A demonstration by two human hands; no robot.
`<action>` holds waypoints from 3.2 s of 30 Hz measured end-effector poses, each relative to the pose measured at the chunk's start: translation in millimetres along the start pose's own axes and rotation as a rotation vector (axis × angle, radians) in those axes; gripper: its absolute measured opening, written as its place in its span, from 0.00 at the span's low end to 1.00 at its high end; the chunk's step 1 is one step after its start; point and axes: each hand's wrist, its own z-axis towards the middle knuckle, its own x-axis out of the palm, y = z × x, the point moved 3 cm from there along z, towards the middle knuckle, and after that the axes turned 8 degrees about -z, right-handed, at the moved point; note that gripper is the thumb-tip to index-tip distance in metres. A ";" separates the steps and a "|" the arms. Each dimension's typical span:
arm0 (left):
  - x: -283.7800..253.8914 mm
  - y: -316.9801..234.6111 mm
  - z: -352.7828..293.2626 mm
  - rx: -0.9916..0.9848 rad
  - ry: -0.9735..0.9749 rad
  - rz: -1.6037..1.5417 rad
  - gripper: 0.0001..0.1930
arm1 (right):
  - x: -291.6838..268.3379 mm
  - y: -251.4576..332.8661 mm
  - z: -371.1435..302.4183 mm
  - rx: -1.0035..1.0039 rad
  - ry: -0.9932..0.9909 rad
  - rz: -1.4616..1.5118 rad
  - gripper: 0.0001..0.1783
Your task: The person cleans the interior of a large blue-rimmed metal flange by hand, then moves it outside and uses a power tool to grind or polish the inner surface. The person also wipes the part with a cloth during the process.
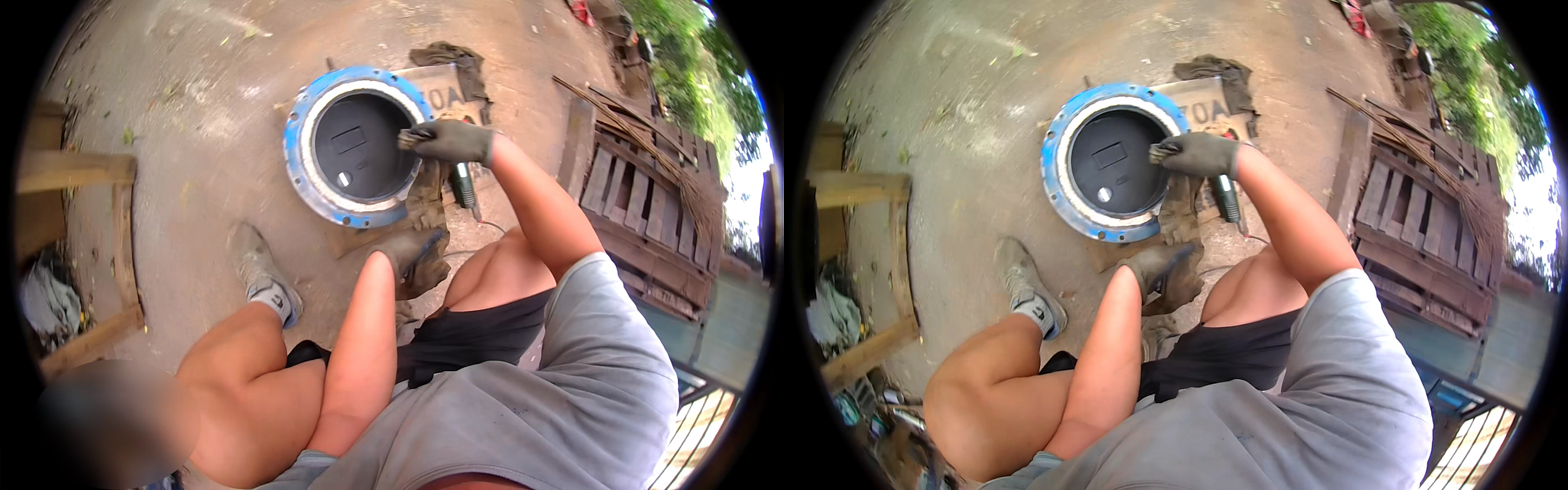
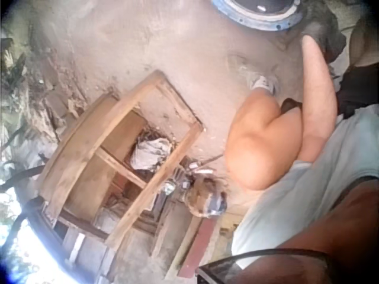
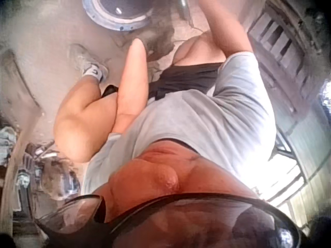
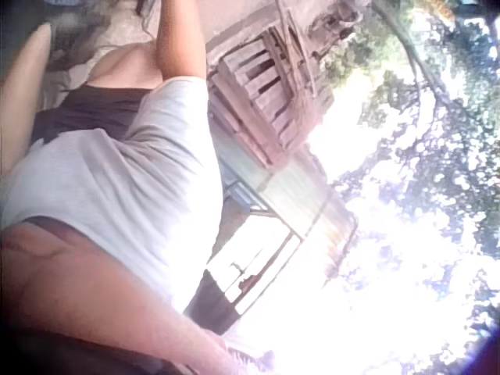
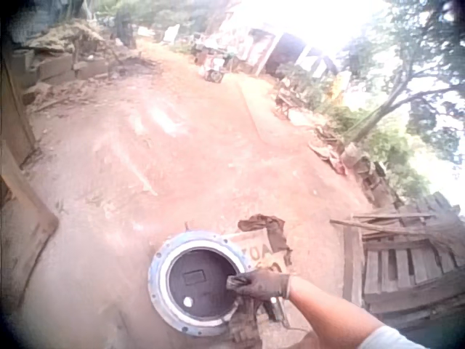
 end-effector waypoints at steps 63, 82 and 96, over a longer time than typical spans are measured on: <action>-105.7 108.9 95.1 0.393 -0.368 -0.123 0.26 | 85.3 -32.3 183.9 0.144 -0.159 -1.056 0.16; -97.6 109.0 106.6 0.282 -0.344 -0.080 0.25 | 68.2 -17.5 165.2 0.013 -0.210 -1.020 0.26; -105.0 121.6 93.9 0.233 -0.334 -0.232 0.27 | 46.6 -4.0 192.6 -0.174 -0.246 -1.068 0.25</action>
